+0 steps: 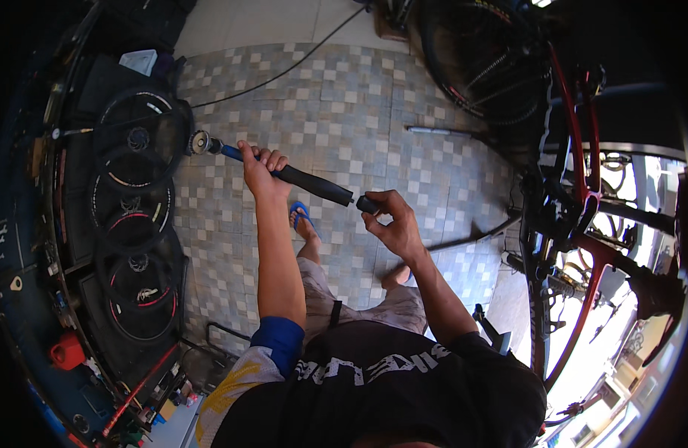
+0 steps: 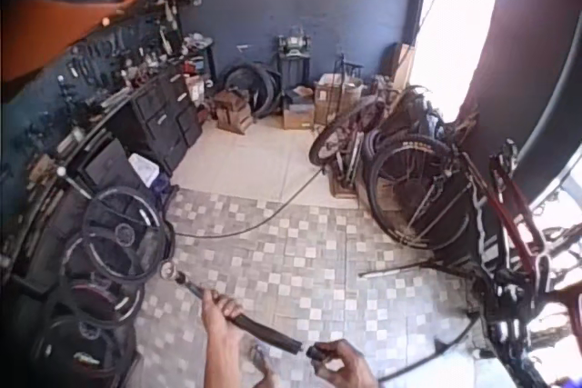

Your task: The person removes a red crank arm from a red mountain bike using a wrench and a rag, then retrieves a torque wrench from the workbench and uses it to tighten bolts on the bike frame. The person handles the crank arm, wrench, rag, and torque wrench throughout the task.

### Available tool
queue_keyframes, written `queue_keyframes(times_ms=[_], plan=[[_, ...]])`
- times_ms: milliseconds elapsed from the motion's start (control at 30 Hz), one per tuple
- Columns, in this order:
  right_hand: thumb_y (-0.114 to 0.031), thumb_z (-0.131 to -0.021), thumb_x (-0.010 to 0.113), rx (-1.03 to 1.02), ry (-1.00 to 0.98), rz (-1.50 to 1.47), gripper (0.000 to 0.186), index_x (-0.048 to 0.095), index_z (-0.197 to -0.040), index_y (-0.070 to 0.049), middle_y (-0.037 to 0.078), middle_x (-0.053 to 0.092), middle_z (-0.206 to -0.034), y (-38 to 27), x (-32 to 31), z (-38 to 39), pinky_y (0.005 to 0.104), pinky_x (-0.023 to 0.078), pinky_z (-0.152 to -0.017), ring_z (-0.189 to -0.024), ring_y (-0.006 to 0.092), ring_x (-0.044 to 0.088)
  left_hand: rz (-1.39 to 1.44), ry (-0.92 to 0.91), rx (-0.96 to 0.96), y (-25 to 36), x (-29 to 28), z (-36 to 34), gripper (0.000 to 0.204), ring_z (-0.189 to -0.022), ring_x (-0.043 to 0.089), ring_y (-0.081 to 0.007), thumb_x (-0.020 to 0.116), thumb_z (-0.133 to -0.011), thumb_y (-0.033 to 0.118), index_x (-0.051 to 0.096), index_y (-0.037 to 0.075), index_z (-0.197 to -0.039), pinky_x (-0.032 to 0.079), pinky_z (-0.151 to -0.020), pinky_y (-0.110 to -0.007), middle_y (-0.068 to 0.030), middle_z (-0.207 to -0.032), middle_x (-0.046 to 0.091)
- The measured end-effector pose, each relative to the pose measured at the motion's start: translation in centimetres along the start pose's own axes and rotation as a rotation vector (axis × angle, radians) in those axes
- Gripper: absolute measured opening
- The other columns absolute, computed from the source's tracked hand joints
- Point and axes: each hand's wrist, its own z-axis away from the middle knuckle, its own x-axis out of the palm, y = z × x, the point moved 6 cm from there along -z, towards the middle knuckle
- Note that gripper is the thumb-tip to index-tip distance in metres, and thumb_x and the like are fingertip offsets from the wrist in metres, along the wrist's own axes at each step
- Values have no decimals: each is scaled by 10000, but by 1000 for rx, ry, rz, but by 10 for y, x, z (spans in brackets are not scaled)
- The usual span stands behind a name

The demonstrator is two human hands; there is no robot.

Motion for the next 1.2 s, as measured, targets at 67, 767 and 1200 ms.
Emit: queue_keyframes(times_ms=[67, 767, 1200], plan=[[-42, -821, 798, -39, -45, -3, 404, 667, -1204, -31, 109, 693, -1028, -30, 29, -23, 338, 578, -773, -855, 210, 709, 77, -7, 6, 48, 9, -8, 424, -493, 327, -72, 569, -1032, 533, 440, 183, -829, 308, -496, -246, 67, -601, 323], [-57, -834, 817, -377, -184, 24, 397, 682, -1206, -17, 123, 708, -1069, -251, 234, -234, 340, 589, -799, -896, 221, 741, 124, 88, 417, 392, 76, -100, 462, -495, 319, -97, 584, -1021, 549, 405, 159, -849, 311, -482, -275, 39, -632, 311], [-159, -857, 825, -359, -590, -3, 551, 567, -1329, -37, 182, 696, -1041, -303, 334, -466, 390, 580, -751, -856, 285, 722, -88, 127, 634, 514, 216, -216, 471, -466, 354, -96, 596, -1021, 540, 412, 165, -803, 332, -459, -289, 41, -594, 343]])
